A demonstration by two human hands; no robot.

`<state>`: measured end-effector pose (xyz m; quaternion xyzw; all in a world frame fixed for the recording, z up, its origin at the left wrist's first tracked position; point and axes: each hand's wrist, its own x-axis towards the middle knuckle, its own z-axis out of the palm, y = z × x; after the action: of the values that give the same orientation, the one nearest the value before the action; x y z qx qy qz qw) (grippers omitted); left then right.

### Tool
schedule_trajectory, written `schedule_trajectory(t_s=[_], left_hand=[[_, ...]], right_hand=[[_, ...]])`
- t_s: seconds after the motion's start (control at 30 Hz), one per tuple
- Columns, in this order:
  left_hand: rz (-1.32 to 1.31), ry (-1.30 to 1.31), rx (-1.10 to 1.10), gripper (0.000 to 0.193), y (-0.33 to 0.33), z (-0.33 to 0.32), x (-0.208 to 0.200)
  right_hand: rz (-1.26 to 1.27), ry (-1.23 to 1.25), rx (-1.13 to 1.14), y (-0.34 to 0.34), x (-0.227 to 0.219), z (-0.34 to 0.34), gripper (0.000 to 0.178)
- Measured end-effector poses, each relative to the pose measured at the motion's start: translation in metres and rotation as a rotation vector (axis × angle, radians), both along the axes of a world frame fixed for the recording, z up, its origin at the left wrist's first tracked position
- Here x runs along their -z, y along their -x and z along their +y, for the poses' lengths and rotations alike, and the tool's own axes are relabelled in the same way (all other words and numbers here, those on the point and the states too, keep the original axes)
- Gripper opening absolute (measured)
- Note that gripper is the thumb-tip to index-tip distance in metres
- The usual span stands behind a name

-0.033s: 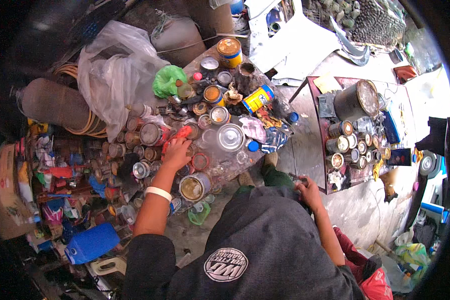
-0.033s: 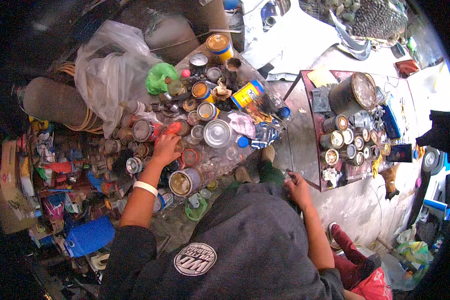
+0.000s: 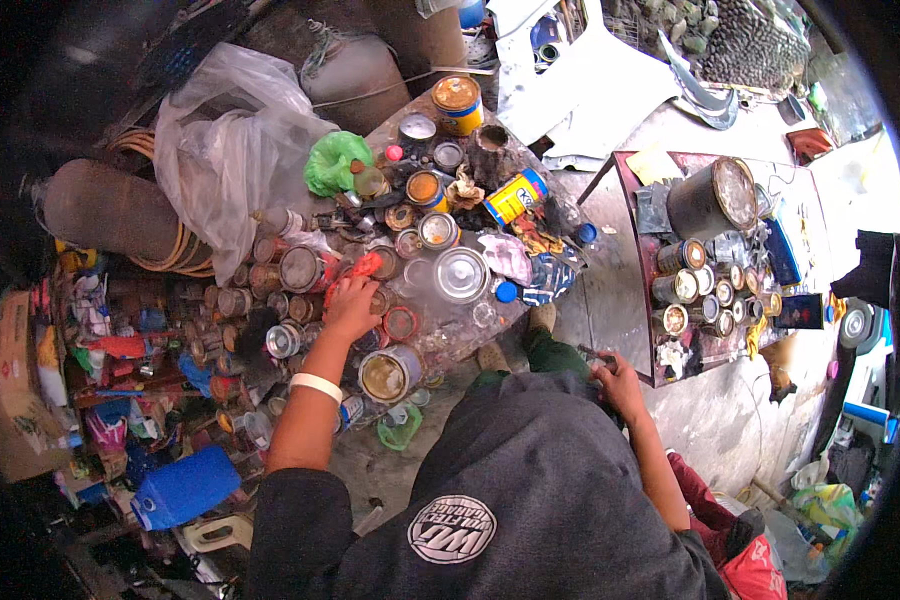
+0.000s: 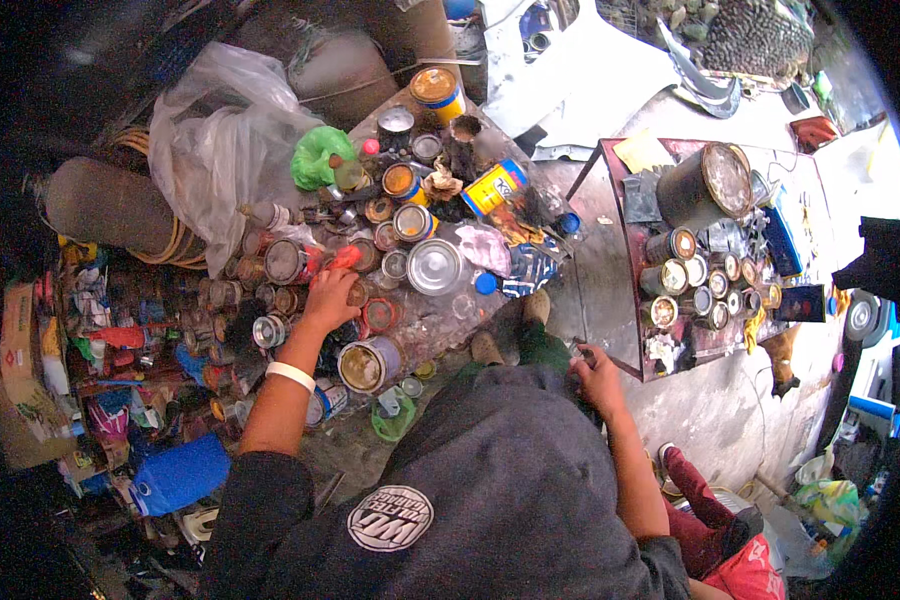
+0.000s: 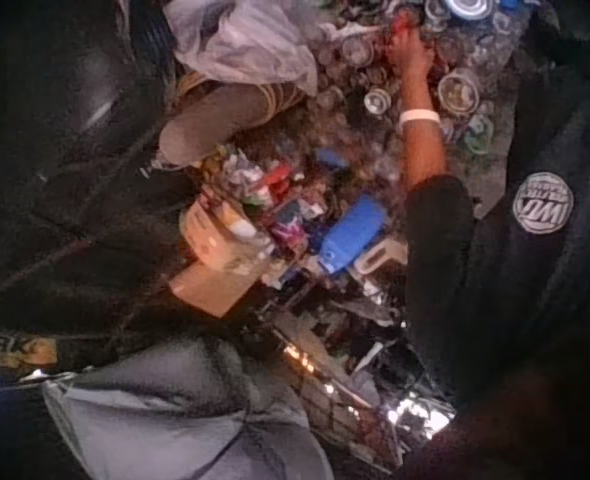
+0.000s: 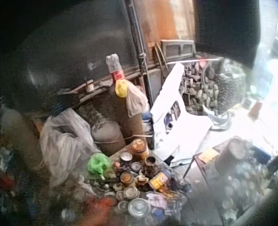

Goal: The person selects a paint can from a cluttered table, opens it, and uses a metal stir stick to mix the contents. They walk through a garage with several cars, inspecting the paint mixture on the stick, before returning to the table to place the can back among other supplies.

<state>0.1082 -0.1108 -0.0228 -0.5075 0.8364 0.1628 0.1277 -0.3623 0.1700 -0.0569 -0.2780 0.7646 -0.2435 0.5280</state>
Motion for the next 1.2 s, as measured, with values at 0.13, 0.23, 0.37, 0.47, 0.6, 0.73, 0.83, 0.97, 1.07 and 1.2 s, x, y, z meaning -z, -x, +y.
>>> schedule_trajectory(t_s=[0.13, 0.23, 0.37, 0.47, 0.6, 0.73, 0.83, 0.97, 1.07, 1.2], left_hand=[[-0.111, 0.072, 0.01, 0.072, -0.004, -0.001, 0.007], [-0.128, 0.076, 0.035, 0.07, -0.005, 0.001, 0.016], [0.03, 0.07, -0.075, 0.069, -0.01, 0.0, 0.011], [0.217, 0.089, -0.158, 0.07, -0.021, 0.004, 0.003], [0.437, 0.05, -0.272, 0.073, -0.034, 0.013, -0.01], [0.558, 0.106, -0.292, 0.077, -0.025, 0.027, -0.049], [0.757, 0.203, -0.325, 0.081, -0.007, 0.045, -0.071], [0.873, 0.312, -0.258, 0.092, 0.036, 0.071, -0.098], [0.788, 0.382, -0.104, 0.095, 0.07, 0.086, -0.116], [0.715, 0.305, -0.033, 0.094, 0.102, 0.104, -0.117]], right_hand=[[0.033, 0.066, -0.024, 0.0, 0.023, 0.018, 0.037], [0.021, 0.085, -0.026, -0.003, 0.022, 0.024, 0.037], [0.076, 0.019, -0.014, -0.011, 0.008, 0.02, 0.036], [0.062, 0.018, -0.001, -0.014, 0.006, 0.021, 0.035], [0.153, 0.09, -0.072, -0.016, 0.029, 0.029, 0.035], [0.078, 0.107, -0.045, -0.025, 0.036, 0.03, 0.037], [0.005, 0.055, -0.019, -0.037, 0.01, 0.017, 0.04], [-0.003, 0.057, -0.039, -0.047, 0.007, 0.016, 0.043], [0.015, 0.037, -0.102, -0.055, 0.004, 0.017, 0.044], [0.123, 0.051, -0.202, -0.064, 0.009, 0.028, 0.047]])
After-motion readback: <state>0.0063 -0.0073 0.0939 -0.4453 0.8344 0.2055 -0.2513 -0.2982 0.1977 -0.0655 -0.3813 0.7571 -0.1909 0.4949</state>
